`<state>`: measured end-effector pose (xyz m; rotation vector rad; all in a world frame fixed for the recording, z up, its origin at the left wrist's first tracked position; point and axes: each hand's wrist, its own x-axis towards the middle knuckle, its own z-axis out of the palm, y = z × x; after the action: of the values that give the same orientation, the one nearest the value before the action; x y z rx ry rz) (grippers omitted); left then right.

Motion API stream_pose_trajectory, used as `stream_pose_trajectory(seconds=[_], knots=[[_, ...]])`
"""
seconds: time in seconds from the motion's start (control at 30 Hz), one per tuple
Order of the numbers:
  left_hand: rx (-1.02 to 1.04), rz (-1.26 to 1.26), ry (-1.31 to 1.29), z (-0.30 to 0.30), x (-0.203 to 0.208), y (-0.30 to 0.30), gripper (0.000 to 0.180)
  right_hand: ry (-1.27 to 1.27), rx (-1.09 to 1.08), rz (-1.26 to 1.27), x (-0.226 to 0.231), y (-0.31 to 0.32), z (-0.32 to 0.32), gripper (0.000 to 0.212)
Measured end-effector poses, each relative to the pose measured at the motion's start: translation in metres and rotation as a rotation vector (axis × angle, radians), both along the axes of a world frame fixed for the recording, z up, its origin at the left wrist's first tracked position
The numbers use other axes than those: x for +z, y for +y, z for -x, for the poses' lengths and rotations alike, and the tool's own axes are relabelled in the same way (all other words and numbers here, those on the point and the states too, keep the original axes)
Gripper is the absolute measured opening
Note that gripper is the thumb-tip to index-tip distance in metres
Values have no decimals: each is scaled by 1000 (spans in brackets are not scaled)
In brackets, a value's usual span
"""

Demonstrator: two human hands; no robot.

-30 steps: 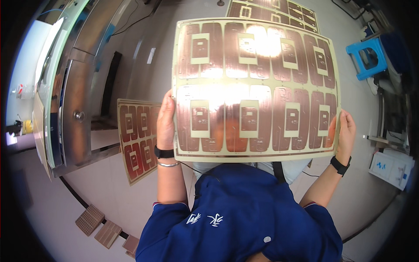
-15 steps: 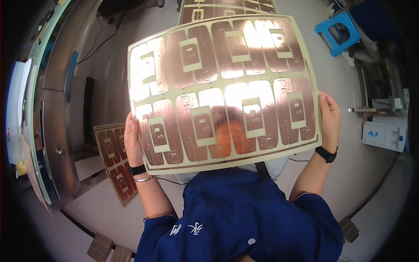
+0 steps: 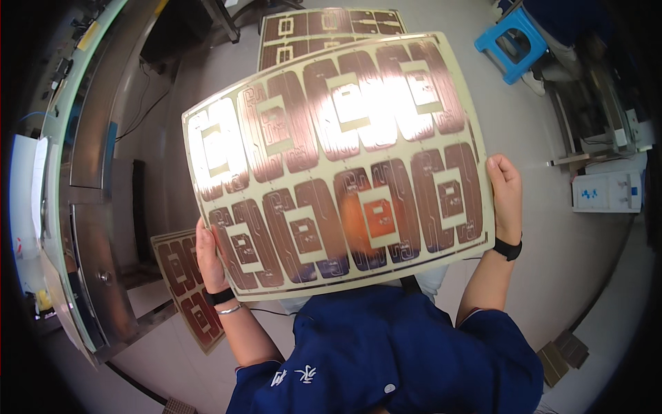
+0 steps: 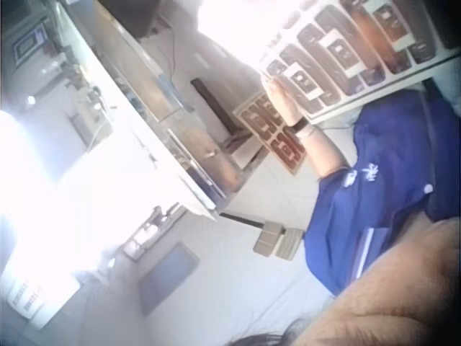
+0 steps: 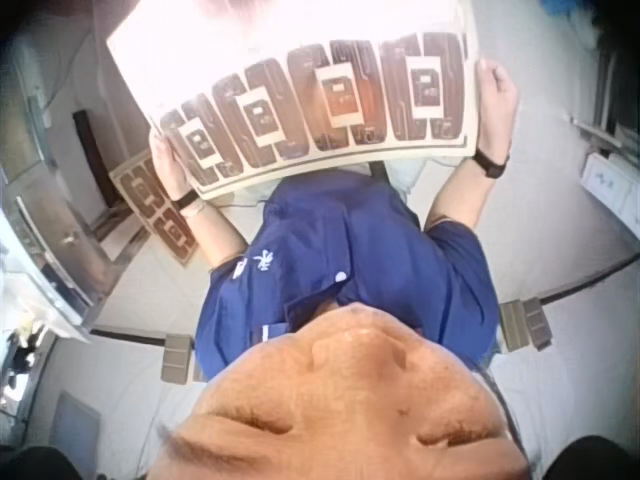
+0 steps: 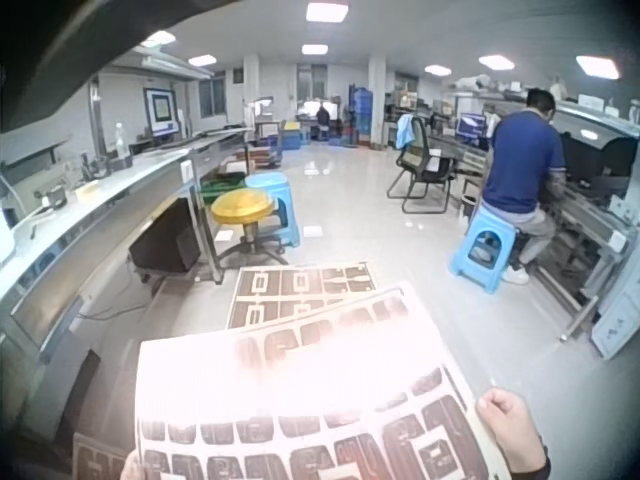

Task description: Inspecting flexible copper circuit board sheets by removing them from a binder and checking their surfaces.

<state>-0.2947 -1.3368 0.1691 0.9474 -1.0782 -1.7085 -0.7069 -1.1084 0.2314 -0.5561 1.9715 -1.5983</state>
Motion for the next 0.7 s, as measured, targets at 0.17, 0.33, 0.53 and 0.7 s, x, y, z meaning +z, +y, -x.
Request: stream_pose_trajectory(seconds=[0.17,0.33,0.53,0.7], knots=[[-18,-42,92,-5,4,3,38,9,75,54,-16,15,14,16],[-10,-35,140,-9,10,2,33,-28,60,163,-7,3,0,21],[-33,4,239,-15,29,-2,30,198,56,203,-2,-1,-1,28],[52,183,234,-13,50,-6,13,47,71,388,-27,33,37,26]])
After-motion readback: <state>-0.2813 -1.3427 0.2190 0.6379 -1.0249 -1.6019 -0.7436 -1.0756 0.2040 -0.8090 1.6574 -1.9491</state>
